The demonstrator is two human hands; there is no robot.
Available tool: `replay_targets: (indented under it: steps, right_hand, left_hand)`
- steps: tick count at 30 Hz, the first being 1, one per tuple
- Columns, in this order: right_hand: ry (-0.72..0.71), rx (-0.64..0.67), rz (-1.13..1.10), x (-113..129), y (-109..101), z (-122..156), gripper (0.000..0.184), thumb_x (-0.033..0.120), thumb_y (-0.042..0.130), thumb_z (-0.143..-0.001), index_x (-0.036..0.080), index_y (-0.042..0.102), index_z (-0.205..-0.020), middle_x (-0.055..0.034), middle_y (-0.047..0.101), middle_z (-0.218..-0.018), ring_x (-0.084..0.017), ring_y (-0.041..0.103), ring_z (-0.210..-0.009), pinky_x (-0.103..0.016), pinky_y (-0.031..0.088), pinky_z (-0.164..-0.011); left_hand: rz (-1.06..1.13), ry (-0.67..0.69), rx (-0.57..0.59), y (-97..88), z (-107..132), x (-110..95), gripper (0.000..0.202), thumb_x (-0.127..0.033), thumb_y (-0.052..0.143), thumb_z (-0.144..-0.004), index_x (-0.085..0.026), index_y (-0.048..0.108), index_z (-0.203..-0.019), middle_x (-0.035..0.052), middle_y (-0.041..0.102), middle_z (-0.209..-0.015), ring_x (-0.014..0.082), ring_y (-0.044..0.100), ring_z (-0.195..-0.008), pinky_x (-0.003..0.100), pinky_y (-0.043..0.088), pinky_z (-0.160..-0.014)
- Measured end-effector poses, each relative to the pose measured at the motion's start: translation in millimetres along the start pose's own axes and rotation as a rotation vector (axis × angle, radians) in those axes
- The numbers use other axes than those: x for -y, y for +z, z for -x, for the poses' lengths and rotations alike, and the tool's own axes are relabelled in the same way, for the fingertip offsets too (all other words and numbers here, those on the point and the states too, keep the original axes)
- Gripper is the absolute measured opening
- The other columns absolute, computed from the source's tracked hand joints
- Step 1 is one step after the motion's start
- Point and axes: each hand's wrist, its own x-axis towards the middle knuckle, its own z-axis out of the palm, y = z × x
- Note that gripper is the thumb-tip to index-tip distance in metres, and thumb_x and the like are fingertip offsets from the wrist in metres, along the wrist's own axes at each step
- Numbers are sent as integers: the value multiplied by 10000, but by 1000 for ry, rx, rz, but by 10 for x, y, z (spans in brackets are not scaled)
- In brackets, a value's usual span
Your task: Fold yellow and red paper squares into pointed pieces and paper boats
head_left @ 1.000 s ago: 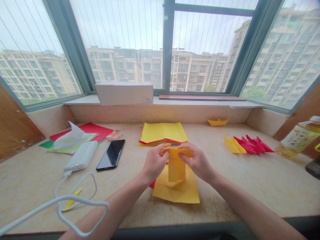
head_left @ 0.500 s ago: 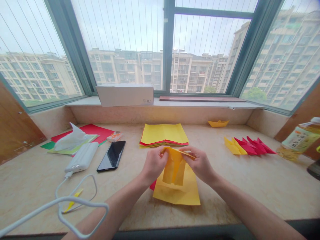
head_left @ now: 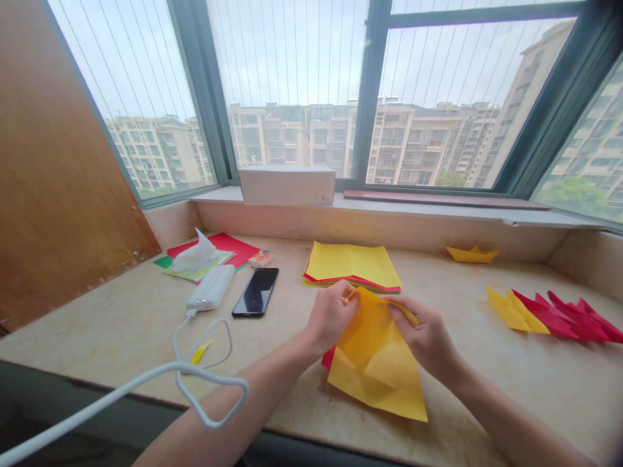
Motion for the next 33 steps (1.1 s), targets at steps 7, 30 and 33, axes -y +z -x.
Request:
replay_targets:
  steps: [7,30,33]
  right_hand:
    - [21,-96,42,-78,-19,4,268,381,572,-905,220,731,-1049,-66,759,-1062,-267,706,-999,-384,566,-898]
    - [-173,-38,73,-29,-9,54,227,306,555,-947,235,722,-1083,-53,764,-1067,-227,726,-971,-324,589,-856]
    - [-124,-55,34,-16,-13,28,228,335,569,-945,238,706,-1099,-62,751,-1104,-241,710,-1013,-352,576,-888]
  left_hand:
    - [41,-16,18,36,45,1,129,-294,593,-830,-180,605,-770,15,679,-660,159,621,-581,225,385,-528]
    - [325,-75,-55,63,15,15,91,-223,585,-825,-193,510,-783,-29,589,-684,109,570,-569,193,390,-508]
    - [480,-117,-31,55,-6,3,129,-237,629,-816,-190,534,-891,-6,641,-761,126,616,-628,206,454,-556]
